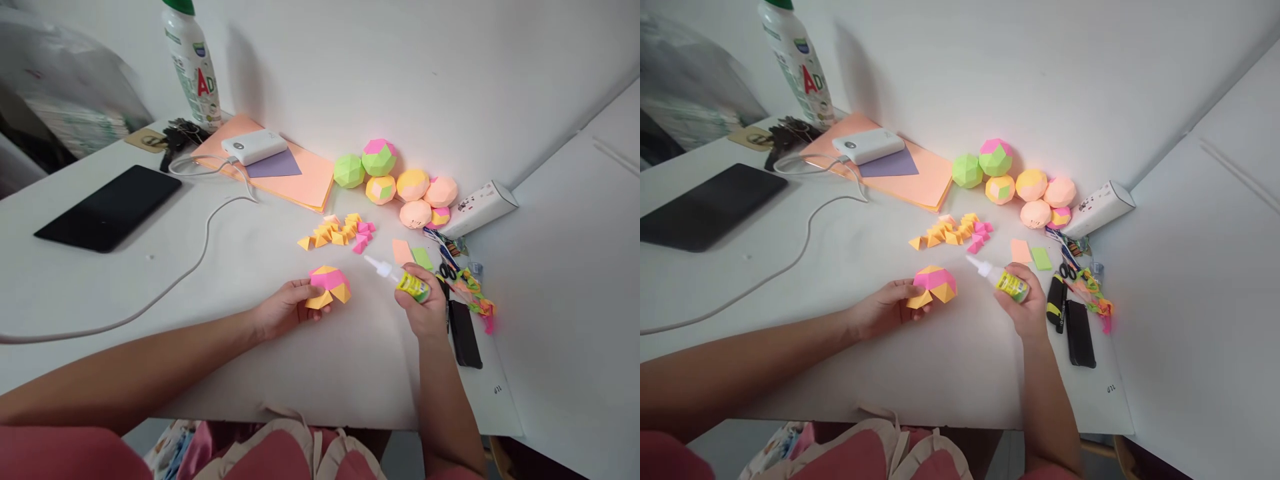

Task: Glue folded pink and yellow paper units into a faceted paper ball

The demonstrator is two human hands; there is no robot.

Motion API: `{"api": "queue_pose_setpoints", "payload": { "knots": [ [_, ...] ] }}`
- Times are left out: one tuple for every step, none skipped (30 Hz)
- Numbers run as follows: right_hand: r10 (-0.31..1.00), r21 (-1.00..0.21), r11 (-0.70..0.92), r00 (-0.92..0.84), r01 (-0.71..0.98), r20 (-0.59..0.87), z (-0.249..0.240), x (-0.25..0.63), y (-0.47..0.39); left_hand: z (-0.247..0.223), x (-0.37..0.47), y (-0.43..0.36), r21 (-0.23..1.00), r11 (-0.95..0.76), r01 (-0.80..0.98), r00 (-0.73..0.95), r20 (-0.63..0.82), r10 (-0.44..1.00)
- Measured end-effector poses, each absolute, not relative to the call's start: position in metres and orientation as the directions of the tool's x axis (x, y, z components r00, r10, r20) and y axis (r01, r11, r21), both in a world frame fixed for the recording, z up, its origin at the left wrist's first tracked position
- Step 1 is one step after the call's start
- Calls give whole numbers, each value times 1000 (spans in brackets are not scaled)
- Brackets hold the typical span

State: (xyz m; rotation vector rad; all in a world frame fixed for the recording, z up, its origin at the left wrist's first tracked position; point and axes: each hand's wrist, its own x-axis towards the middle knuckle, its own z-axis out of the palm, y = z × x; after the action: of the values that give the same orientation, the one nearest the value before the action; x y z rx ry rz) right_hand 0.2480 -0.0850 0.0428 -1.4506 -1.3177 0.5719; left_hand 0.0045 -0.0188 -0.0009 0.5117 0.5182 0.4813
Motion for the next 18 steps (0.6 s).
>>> {"api": "queue_pose_setpoints", "payload": {
  "knots": [
    [932, -924, 195, 231, 329, 279, 47, 244, -89, -1, 4, -19, 566, 771, -292, 770, -339, 540],
    [946, -939, 214, 182, 269, 268, 50, 238, -94, -1, 4, -19, 568, 772, -287, 775, -336, 535],
    [954, -943, 227, 140, 244, 266, 53, 232, -98, -1, 4, -19, 569, 772, -283, 780, -332, 530],
    [956, -937, 242, 101, 253, 274, 55, 226, -101, -1, 4, -20, 567, 774, -282, 783, -329, 527],
    [951, -919, 269, 69, 288, 300, 58, 220, -104, -2, 3, -20, 564, 777, -281, 785, -331, 524],
    [941, -890, 304, 37, 339, 336, 60, 214, -107, -2, 3, -21, 560, 780, -281, 784, -334, 523],
    [928, -856, 340, 9, 390, 373, 61, 209, -108, -2, 3, -21, 557, 782, -281, 783, -338, 522],
    [911, -816, 376, -17, 438, 411, 63, 205, -110, -2, 3, -22, 554, 784, -280, 781, -344, 522],
    [895, -778, 408, -39, 479, 445, 64, 203, -110, -2, 3, -22, 552, 786, -279, 777, -351, 522],
    [879, -743, 433, -58, 511, 473, 64, 200, -111, -1, 3, -22, 552, 787, -277, 775, -356, 523],
    [866, -713, 453, -75, 536, 494, 65, 199, -112, -1, 3, -22, 551, 787, -277, 772, -360, 524],
    [857, -688, 464, -87, 558, 507, 65, 198, -112, 0, 3, -22, 549, 788, -278, 771, -362, 524],
    [852, -668, 470, -97, 577, 515, 65, 197, -112, 0, 3, -22, 547, 790, -277, 771, -364, 523],
    [848, -652, 473, -105, 593, 520, 64, 196, -112, 1, 3, -22, 547, 790, -277, 772, -363, 522],
    [845, -637, 475, -112, 607, 522, 64, 195, -113, 1, 3, -21, 548, 789, -277, 775, -358, 521],
    [842, -622, 477, -118, 621, 527, 64, 195, -113, 2, 3, -21, 552, 787, -276, 778, -352, 520],
    [838, -606, 479, -124, 635, 532, 64, 194, -113, 2, 3, -21, 557, 785, -272, 782, -348, 518],
    [834, -590, 482, -132, 647, 536, 64, 193, -113, 2, 3, -22, 562, 783, -267, 783, -347, 516]
  ]
}}
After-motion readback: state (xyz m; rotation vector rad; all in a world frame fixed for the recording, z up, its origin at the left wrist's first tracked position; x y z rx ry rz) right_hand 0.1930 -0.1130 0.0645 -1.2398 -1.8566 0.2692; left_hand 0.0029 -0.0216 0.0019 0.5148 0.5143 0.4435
